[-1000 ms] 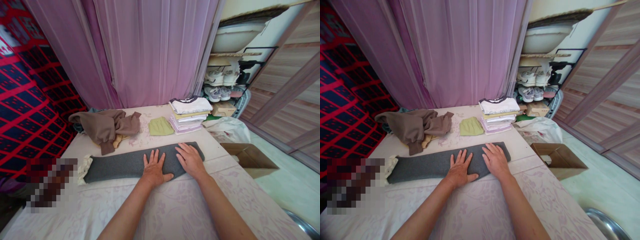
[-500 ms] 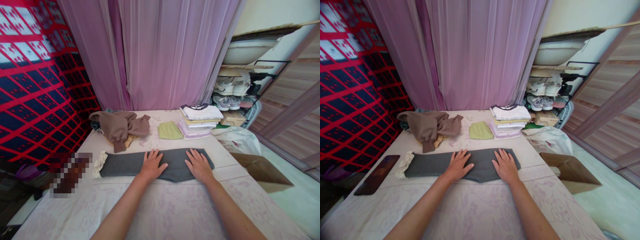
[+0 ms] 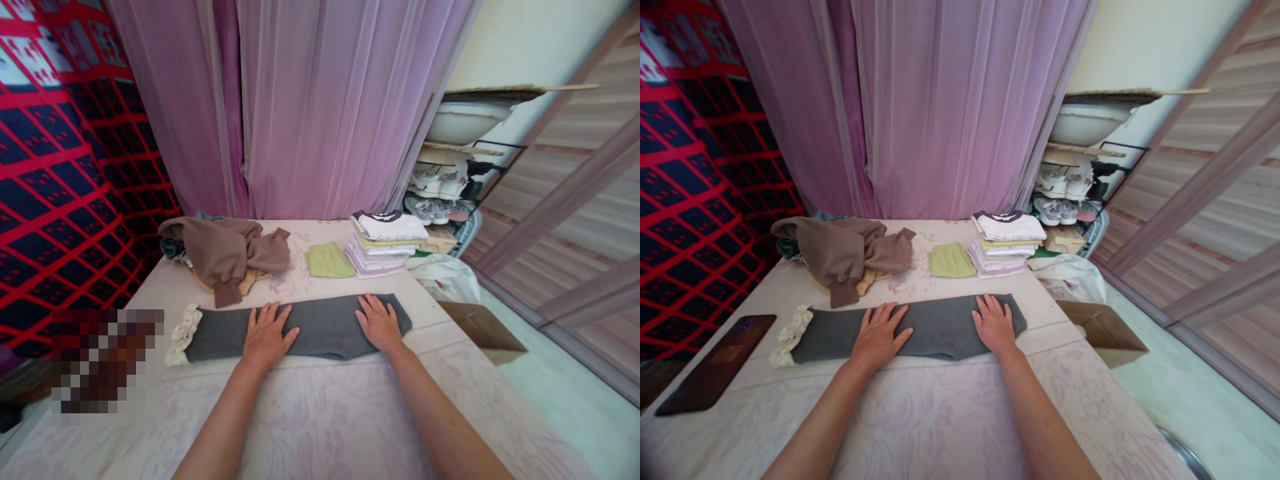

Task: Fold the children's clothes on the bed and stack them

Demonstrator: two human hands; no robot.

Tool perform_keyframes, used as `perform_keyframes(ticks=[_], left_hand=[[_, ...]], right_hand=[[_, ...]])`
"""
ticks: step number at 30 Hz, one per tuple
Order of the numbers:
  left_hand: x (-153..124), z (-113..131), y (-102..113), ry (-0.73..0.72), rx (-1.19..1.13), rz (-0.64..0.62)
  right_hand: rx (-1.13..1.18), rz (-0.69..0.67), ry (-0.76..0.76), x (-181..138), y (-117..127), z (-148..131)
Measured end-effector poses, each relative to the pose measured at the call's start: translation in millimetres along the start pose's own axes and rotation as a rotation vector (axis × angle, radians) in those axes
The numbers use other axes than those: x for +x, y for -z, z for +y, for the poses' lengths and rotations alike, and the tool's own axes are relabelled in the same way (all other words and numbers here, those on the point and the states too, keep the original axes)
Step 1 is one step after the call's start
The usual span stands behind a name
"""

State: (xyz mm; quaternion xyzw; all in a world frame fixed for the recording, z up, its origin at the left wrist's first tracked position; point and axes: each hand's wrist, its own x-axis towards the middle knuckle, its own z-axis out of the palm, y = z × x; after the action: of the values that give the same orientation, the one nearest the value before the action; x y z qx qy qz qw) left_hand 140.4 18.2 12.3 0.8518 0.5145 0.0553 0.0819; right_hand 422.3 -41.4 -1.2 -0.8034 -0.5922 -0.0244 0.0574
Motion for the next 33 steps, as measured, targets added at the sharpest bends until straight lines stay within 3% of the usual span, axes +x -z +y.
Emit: perform_keyframes(ticks=[6, 11, 27, 33], left_hand=[[1, -2, 0, 0.001, 0.008, -0.004], [3, -1, -3, -0.001, 0.028, 0.0], [2, 1, -2, 0.01, 0.033, 0.005], [2, 0, -4, 0.02, 0.034, -0.003]], right_hand=[[-0.023, 0.063, 0.006, 16, 15, 11], [-0.111, 0.029, 0.037, 37, 27, 16], [-0.025, 0.171, -0.1, 35, 4, 14], [-0.012, 0.159, -0.193, 35, 13, 5]])
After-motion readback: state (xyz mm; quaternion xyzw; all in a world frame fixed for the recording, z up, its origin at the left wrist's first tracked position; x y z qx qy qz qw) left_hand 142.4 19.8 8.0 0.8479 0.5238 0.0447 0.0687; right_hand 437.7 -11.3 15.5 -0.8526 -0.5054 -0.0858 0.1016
